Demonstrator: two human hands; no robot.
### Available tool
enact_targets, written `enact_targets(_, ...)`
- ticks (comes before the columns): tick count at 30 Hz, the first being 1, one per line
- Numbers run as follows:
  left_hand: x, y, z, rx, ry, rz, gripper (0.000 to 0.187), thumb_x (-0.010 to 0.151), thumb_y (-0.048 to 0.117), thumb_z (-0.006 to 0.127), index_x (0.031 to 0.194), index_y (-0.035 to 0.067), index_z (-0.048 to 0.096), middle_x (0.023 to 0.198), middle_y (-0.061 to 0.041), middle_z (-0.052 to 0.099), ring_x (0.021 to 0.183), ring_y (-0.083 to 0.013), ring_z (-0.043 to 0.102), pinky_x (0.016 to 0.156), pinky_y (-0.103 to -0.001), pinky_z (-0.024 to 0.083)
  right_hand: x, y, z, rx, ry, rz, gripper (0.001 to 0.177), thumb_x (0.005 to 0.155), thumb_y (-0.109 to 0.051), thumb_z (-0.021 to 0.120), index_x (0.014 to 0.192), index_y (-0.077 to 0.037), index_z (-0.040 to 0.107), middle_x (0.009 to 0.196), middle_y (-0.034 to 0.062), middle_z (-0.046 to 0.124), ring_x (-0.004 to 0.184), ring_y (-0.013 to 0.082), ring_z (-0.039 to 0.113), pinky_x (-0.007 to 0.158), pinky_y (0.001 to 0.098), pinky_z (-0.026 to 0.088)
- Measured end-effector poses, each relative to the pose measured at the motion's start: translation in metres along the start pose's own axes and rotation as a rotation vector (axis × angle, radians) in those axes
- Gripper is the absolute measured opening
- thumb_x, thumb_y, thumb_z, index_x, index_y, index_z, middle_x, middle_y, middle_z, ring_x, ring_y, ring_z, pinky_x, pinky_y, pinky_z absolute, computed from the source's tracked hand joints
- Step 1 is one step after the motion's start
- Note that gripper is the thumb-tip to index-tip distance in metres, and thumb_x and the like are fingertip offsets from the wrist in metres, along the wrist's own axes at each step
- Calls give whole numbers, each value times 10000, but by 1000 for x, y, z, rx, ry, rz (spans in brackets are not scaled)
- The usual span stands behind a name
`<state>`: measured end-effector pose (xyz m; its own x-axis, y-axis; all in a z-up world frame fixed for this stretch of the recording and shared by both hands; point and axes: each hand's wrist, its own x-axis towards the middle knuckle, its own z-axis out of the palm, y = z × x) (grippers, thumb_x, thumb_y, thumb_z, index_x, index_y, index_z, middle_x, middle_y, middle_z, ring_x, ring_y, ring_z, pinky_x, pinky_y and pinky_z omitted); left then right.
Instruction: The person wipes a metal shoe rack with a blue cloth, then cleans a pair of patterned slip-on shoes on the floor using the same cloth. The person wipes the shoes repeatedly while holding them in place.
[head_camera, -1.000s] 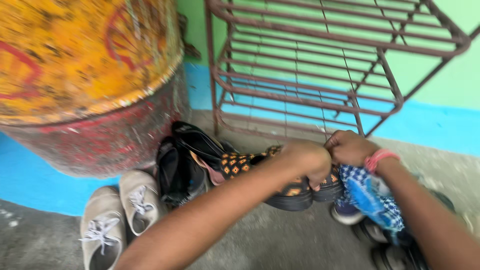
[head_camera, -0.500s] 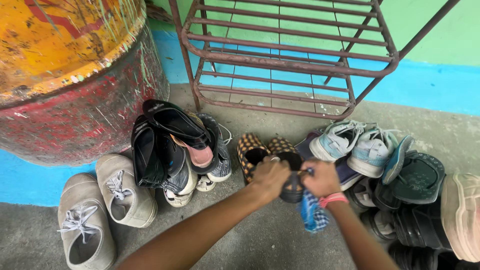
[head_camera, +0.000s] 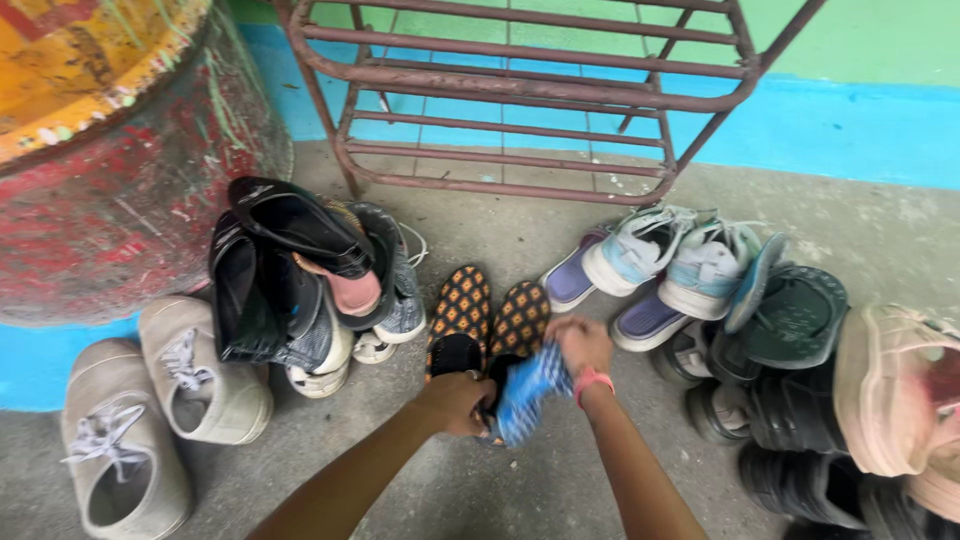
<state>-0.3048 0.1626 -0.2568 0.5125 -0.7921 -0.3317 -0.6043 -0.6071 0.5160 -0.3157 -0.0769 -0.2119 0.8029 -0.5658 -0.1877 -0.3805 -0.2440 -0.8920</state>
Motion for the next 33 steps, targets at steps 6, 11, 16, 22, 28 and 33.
enact_targets(6, 5, 6, -25, 160, -18, -116, 1014, 694, 747, 773, 1497, 244, 414, 1226, -218, 610, 1196, -409, 570, 984, -536, 452, 31, 25, 27, -246, 434, -500, 224, 1002, -217, 610, 1168, -88, 686, 1165, 157, 690, 1165, 334, 620, 1044, 435, 475)
enact_targets(11, 10, 4, -9, 241, 155, -50, 1001, 664, 843, 696, 1360, 144, 524, 1336, -270, 558, 1275, -469, 506, 1032, -585, 372, -7, 89, 71, -618, -4, -642, 495, 935, -264, 566, 1410, -123, 580, 1486, 258, 441, 1371, 476, 400, 1138, 549, 326)
enact_targets(16, 10, -10, -5, 145, 209, 25, 1030, 717, 837, 698, 1302, 6, 536, 1331, -363, 546, 1313, -523, 483, 1117, -580, 345, -30, 85, 77, -664, -93, -538, 533, 991, -288, 536, 1494, -117, 498, 1605, 200, 360, 1475, 437, 311, 1194, 540, 293)
enact_targets(22, 15, -15, -1, 88, 194, 22, 972, 709, 821, 698, 1261, 33, 561, 1349, -366, 546, 1261, -524, 540, 1090, -561, 401, -4, 84, 86, -814, -287, -422, 616, 1052, -441, 350, 1535, -63, 406, 1694, 159, 197, 1568, 361, 131, 1227, 565, 152)
enact_targets(28, 12, -10, -8, 10, 114, -60, 865, 684, 812, 692, 1170, 103, 586, 1362, -305, 565, 1160, -471, 622, 991, -538, 485, 32, 80, 93, -786, -248, -467, 707, 1031, -462, 292, 1611, -58, 268, 1692, 180, 107, 1544, 354, 43, 1197, 572, 106)
enact_targets(33, 9, -8, -10, 22, 142, -62, 788, 742, 805, 657, 1104, 108, 590, 1332, -293, 581, 1123, -441, 662, 927, -527, 527, 17, 69, 88, -779, -271, -368, 685, 1036, -471, 299, 1601, -85, 289, 1691, 163, 148, 1562, 362, 75, 1223, 561, 122)
